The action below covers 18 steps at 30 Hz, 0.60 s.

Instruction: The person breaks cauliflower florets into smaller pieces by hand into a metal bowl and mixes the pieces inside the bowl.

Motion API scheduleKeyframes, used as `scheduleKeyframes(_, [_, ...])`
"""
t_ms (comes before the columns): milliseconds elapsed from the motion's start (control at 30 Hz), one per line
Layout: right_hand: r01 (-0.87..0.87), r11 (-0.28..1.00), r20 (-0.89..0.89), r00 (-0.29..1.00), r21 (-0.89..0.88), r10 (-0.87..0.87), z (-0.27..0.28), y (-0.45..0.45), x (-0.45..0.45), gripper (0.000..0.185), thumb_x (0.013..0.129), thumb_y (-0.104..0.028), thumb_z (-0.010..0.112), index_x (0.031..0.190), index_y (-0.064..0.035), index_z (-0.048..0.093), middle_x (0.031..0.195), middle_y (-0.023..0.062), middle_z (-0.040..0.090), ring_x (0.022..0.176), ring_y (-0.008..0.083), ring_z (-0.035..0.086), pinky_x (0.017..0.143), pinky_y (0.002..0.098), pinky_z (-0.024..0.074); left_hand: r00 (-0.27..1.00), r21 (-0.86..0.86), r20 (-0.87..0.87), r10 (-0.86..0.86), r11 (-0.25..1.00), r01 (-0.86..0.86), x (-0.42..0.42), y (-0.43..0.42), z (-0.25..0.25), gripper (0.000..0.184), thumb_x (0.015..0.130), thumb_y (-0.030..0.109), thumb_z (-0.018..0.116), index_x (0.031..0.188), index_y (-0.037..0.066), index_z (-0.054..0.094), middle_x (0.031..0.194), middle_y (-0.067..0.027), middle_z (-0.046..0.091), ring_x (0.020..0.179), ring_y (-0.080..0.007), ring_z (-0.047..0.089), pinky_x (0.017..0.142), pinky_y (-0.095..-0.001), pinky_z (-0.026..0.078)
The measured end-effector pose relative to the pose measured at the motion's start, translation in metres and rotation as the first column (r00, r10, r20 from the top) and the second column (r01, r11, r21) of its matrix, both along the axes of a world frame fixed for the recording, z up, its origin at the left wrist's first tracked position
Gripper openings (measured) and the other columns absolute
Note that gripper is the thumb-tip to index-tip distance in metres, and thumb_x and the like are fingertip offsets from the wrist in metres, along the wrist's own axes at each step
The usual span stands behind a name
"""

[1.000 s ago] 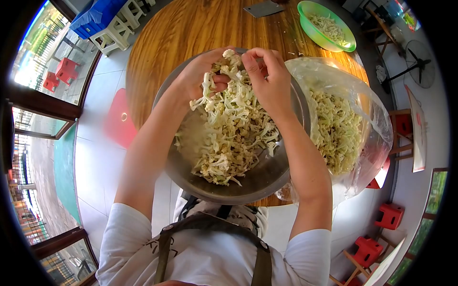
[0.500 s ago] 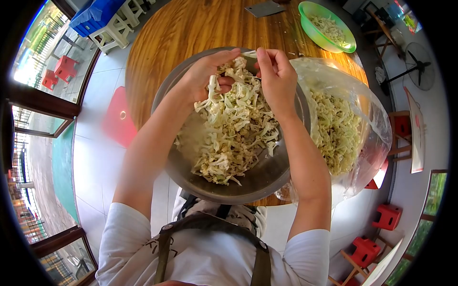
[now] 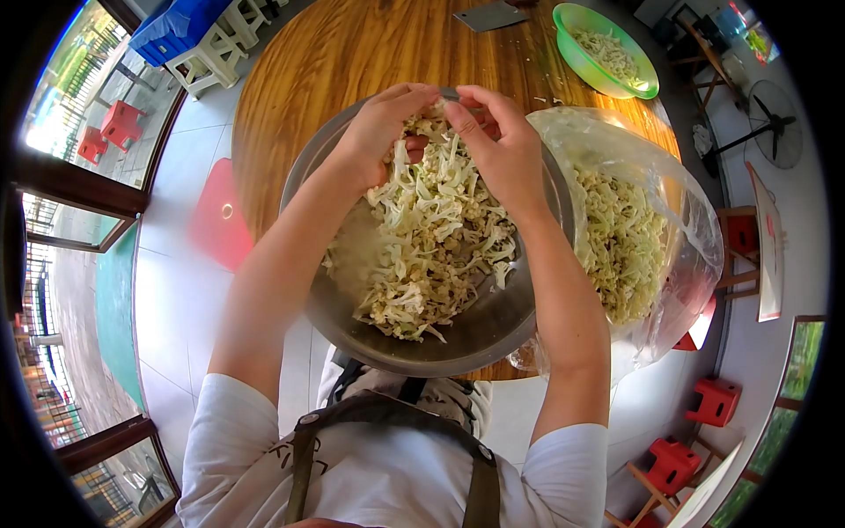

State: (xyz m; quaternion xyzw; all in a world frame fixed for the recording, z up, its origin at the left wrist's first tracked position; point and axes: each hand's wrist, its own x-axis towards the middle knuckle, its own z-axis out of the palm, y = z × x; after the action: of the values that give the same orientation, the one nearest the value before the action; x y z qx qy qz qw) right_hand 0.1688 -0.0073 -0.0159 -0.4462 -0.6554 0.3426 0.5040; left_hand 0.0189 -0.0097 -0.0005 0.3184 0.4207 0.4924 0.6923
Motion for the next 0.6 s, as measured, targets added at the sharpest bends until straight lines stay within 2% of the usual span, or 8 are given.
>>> scheduleKeyframes(33, [-0.040,0.998,-0.022,0.999,-0.045,0.039,0.000,0.000,0.000,0.029,0.085,-0.028,0.065,0.102,-0.0048,0.063,0.080,-0.0006,0.061,0.075,0.0061,0.055,0.068,0.0210,0.0446,0.999,0.030,-0.050,-0.006,1.000,0.008,0.001,-0.001,0.000,0.018,0.090,0.023,0.053,0.096,0.007,0.054,0.078,-0.0011,0.051,0.052,-0.0080,0.041,0.044,-0.0212,0.034])
scheduleKeyframes(100, [-0.122,0.984,-0.071,0.991,-0.133,0.113,0.001,0.000,0.001,0.027,0.085,-0.024,0.065,0.103,-0.0046,0.063,0.083,-0.0002,0.061,0.078,0.0068,0.056,0.070,0.0213,0.0450,0.999,0.018,-0.033,-0.018,1.000,0.018,0.001,-0.002,0.000,0.018,0.090,0.024,0.053,0.097,0.007,0.054,0.082,-0.0009,0.052,0.053,-0.0081,0.042,0.045,-0.0212,0.035])
scheduleKeyframes(200, [-0.130,0.968,-0.150,0.984,-0.215,0.099,-0.002,0.005,0.007,0.022,0.086,-0.019,0.064,0.102,-0.0035,0.062,0.084,0.0002,0.061,0.076,0.0072,0.055,0.068,0.0210,0.0444,0.999,0.020,-0.007,-0.048,0.999,0.048,0.000,-0.003,0.001,0.018,0.089,0.023,0.053,0.098,0.007,0.054,0.085,-0.0006,0.052,0.054,-0.0083,0.043,0.045,-0.0212,0.035])
scheduleKeyframes(300, [-0.194,0.937,-0.403,0.913,-0.290,0.065,-0.007,0.011,0.010,0.019,0.086,-0.017,0.063,0.098,-0.0027,0.062,0.082,-0.0003,0.060,0.073,0.0066,0.054,0.065,0.0204,0.0432,0.996,0.023,-0.022,-0.090,0.996,0.091,0.000,-0.002,-0.001,0.019,0.089,0.022,0.053,0.100,0.007,0.054,0.086,-0.0009,0.051,0.053,-0.0082,0.041,0.045,-0.0216,0.035])
scheduleKeyframes(400, [-0.145,0.943,-0.522,0.852,-0.300,-0.036,-0.006,0.013,0.012,0.018,0.086,-0.018,0.063,0.094,-0.0025,0.062,0.080,-0.0008,0.059,0.072,0.0062,0.052,0.062,0.0204,0.0420,0.996,-0.001,0.043,-0.081,0.997,0.082,-0.001,-0.003,0.000,0.020,0.089,0.021,0.052,0.102,0.005,0.054,0.085,-0.0023,0.049,0.053,-0.0082,0.038,0.045,-0.0226,0.033])
scheduleKeyframes(500, [0.040,0.978,-0.222,0.971,-0.204,-0.086,-0.002,0.012,0.013,0.023,0.086,-0.022,0.063,0.099,-0.0026,0.062,0.078,-0.0008,0.058,0.072,0.0068,0.053,0.064,0.0201,0.0427,0.977,-0.072,0.212,-0.022,0.997,0.038,-0.007,0.003,-0.004,0.022,0.088,0.020,0.053,0.102,0.002,0.054,0.085,-0.0034,0.048,0.052,-0.0086,0.036,0.045,-0.0237,0.032])
scheduleKeyframes(533, [0.055,0.988,-0.119,0.990,-0.147,-0.073,-0.004,0.011,0.012,0.024,0.086,-0.022,0.063,0.100,-0.0029,0.062,0.079,-0.0005,0.059,0.072,0.0069,0.053,0.065,0.0202,0.0431,0.962,-0.102,0.274,0.003,0.994,0.026,-0.009,0.005,-0.006,0.022,0.088,0.019,0.053,0.101,0.001,0.054,0.084,-0.0037,0.048,0.052,-0.0087,0.035,0.045,-0.0241,0.032])
scheduleKeyframes(600, [0.067,0.997,0.094,0.993,-0.031,-0.064,-0.008,0.009,0.008,0.027,0.086,-0.023,0.063,0.104,-0.0036,0.061,0.079,0.0003,0.059,0.071,0.0071,0.054,0.065,0.0203,0.0437,0.970,-0.084,0.242,0.020,0.996,0.000,-0.007,0.005,-0.005,0.022,0.088,0.019,0.052,0.100,0.001,0.054,0.084,-0.0036,0.048,0.052,-0.0088,0.035,0.045,-0.0242,0.032])
